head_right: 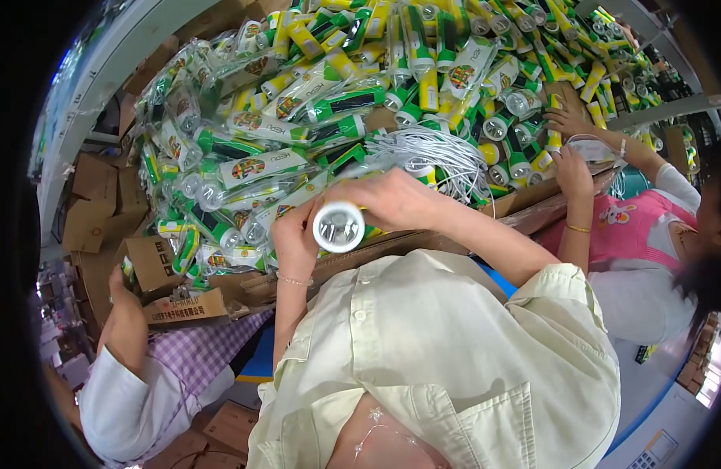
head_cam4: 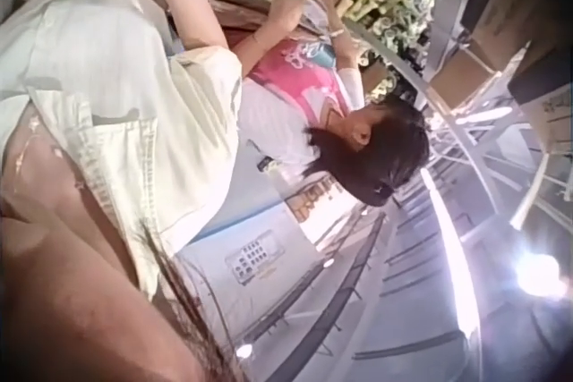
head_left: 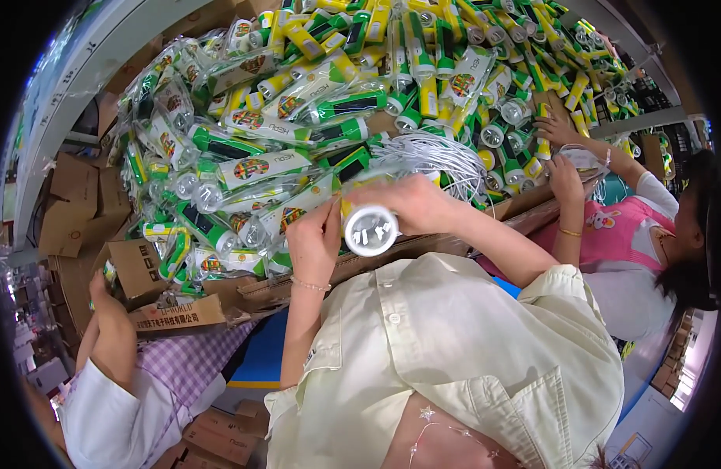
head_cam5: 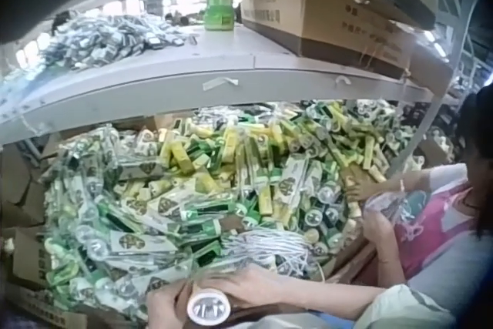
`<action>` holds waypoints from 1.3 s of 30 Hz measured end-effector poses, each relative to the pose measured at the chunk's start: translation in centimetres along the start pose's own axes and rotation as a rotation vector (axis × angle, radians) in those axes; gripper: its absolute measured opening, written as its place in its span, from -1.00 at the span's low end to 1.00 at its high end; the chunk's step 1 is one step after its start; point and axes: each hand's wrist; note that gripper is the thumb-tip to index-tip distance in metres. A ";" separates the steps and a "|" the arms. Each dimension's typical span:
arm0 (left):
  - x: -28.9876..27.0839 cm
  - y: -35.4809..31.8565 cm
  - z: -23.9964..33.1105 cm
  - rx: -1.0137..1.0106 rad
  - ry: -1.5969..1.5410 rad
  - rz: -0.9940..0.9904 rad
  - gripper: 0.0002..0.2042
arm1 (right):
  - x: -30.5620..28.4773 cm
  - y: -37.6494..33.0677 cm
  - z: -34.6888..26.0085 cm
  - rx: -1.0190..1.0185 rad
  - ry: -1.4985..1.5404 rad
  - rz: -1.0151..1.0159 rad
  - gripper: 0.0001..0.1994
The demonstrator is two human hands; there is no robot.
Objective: Packaging flashlights into plastic bags at a factory workbench.
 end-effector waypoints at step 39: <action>0.6 -1.4 -5.7 -0.425 -0.214 0.003 -0.79 | -11.4 3.1 13.3 0.302 -0.635 -0.127 -0.93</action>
Point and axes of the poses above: each hand's wrist, its own y-axis towards the middle knuckle, its own x-axis out of the palm, z = x × y, and after that the axes turned 6 degrees about z, right-handed
